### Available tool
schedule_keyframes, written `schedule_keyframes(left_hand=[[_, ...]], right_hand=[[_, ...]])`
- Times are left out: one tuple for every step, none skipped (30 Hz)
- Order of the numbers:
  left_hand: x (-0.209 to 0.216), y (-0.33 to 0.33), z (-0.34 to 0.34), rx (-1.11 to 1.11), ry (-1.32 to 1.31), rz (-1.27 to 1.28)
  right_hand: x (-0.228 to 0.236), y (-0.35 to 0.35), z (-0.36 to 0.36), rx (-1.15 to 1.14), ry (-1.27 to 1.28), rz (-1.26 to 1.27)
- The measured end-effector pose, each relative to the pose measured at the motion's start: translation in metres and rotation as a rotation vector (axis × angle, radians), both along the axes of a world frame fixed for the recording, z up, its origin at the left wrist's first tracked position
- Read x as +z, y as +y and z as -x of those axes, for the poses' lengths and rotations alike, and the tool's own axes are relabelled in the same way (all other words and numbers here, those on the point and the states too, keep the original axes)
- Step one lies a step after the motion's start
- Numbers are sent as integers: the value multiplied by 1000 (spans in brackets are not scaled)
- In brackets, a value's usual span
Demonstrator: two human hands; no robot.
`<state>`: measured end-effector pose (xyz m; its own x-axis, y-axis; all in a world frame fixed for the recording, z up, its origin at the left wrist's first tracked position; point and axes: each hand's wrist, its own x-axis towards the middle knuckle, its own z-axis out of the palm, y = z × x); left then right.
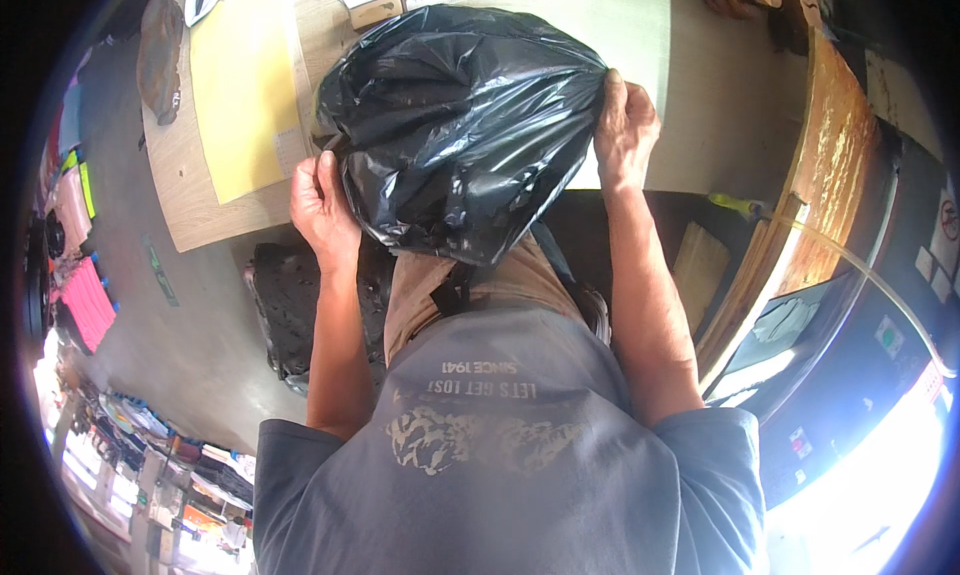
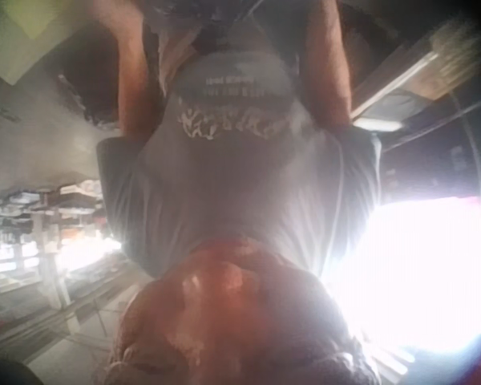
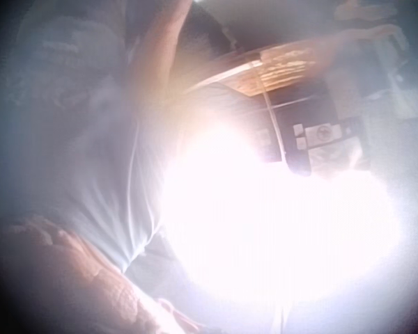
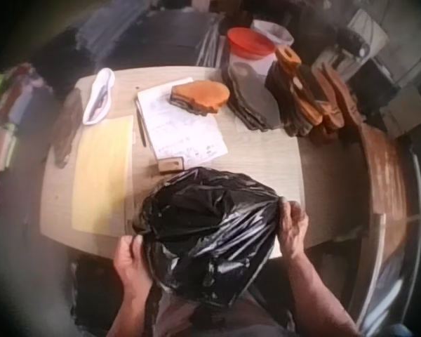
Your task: The person cuts a black plastic bag with a knife, places a stack of black sandals into the bag, and ties it shut. The person then handles several flat black rubber pieces on a workbench, folding and arranging them.
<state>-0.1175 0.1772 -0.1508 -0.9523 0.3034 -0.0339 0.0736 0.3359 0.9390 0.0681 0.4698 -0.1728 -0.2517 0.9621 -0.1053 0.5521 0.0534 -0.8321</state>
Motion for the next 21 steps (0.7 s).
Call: schedule_keyframes(left_hand=[[-7,4,3,-20,-37,-81],[-12,5,6,-39,-75,-164],[-15,5,6,-128,11,-68],[-18,5,7,-100,11,-47],[-18,4,9,-96,-20,-57],[-18,2,9,-69,-105,-39],[-17,-1,10,24,-224,-79],[-15,-5,8,30,-123,-142],[-15,-7,9,88,-216,-184],[-15,-10,7,100,-269,-264],[-16,-13,5,83,-248,-126],[-19,-16,3,10,-172,-30],[-24,-18,0,-43,-125,65],[-30,-19,-3,-48,-91,44],[-36,-21,-6,-34,-90,23],[-42,-22,-8,-13,-112,-11],[-48,-24,-9,-23,-51,66],[-52,-26,-8,-37,5,145],[-55,-28,-6,-47,42,220],[-56,-29,-3,-52,58,299],[-56,-30,0,-73,74,319]], right_hand=[[-10,1,5,57,-20,39],[-18,3,9,125,-18,46],[-27,2,14,172,-140,-11],[-34,1,18,187,-117,-29],[-37,1,17,165,-75,-20],[-39,-2,17,117,-74,53],[-38,-5,13,100,-87,42],[-34,-9,6,85,-93,25],[-30,-12,1,80,-69,-22],[-23,-17,-9,117,-16,198],[-18,-24,-17,201,-104,231],[-15,-30,-24,318,-148,206],[-14,-37,-28,323,-92,227],[-16,-43,-29,294,-29,237],[-19,-45,-29,235,-54,242],[-24,-46,-27,203,-49,242],[-31,-46,-22,195,-121,197],[-37,-43,-18,136,-186,151],[-43,-40,-13,142,-90,139],[-44,-36,-13,141,-173,138],[-44,-33,-12,140,-127,115]])
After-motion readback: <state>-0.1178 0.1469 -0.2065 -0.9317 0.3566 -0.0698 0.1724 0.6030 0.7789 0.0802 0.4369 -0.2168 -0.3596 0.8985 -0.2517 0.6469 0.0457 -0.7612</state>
